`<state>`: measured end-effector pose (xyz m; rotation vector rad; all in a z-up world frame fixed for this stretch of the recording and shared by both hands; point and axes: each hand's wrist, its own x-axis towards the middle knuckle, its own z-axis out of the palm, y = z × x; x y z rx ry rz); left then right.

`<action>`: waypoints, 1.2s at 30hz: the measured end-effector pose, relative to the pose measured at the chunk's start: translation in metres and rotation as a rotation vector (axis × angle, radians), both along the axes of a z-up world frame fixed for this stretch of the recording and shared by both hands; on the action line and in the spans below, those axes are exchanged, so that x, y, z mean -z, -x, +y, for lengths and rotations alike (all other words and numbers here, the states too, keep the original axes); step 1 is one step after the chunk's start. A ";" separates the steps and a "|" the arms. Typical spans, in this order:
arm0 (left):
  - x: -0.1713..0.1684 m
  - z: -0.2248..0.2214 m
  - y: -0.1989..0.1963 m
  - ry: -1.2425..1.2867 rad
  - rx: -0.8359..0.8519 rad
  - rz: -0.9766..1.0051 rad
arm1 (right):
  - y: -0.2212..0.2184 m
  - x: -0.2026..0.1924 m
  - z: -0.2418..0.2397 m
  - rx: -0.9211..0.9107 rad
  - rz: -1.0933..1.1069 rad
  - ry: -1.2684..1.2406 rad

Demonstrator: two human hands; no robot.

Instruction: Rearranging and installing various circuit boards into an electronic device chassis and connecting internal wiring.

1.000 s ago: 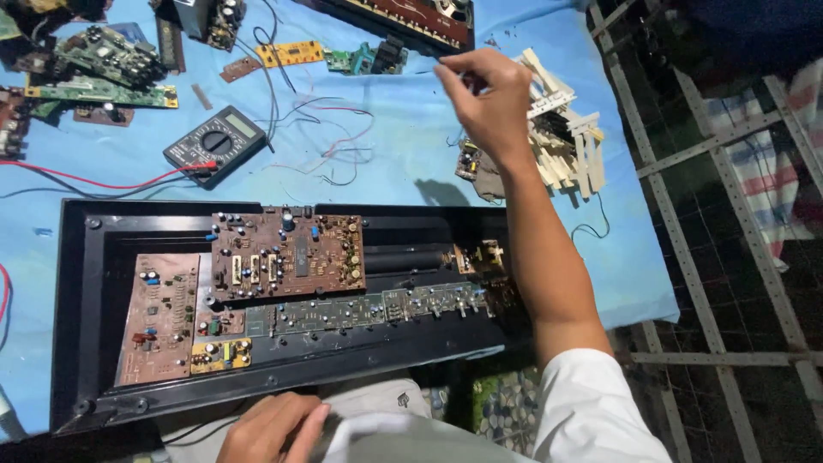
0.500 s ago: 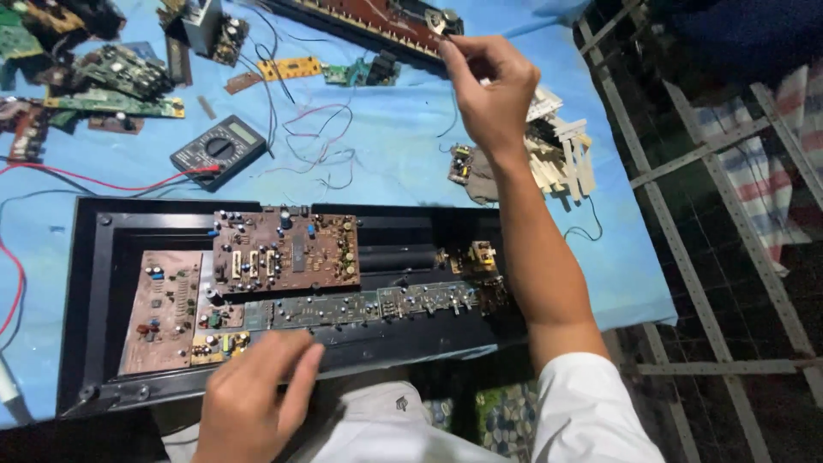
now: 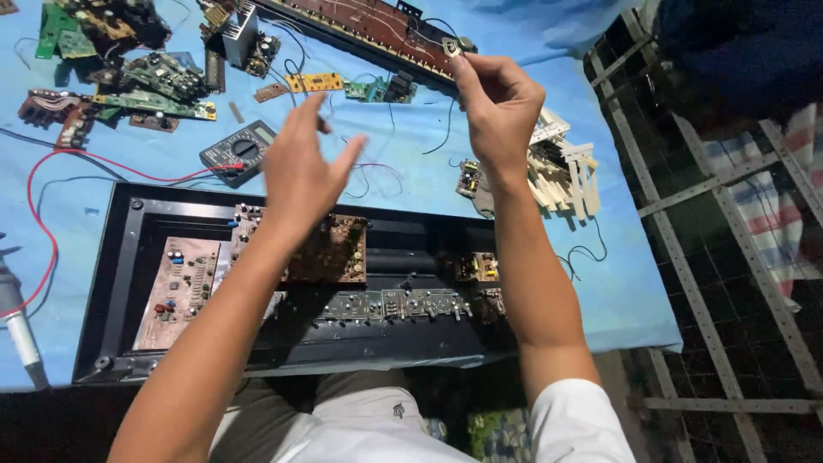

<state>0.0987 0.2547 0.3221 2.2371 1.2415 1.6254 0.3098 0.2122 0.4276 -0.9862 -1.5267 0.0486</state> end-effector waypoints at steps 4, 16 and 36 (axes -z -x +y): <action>0.002 0.015 -0.040 0.315 0.114 -0.069 | 0.011 -0.001 -0.007 -0.028 0.032 0.048; 0.047 0.075 -0.040 0.622 -0.012 -0.217 | -0.028 -0.011 -0.022 0.073 0.144 0.033; -0.064 -0.061 -0.029 0.332 0.659 -0.305 | -0.025 0.006 -0.086 -0.046 0.152 0.304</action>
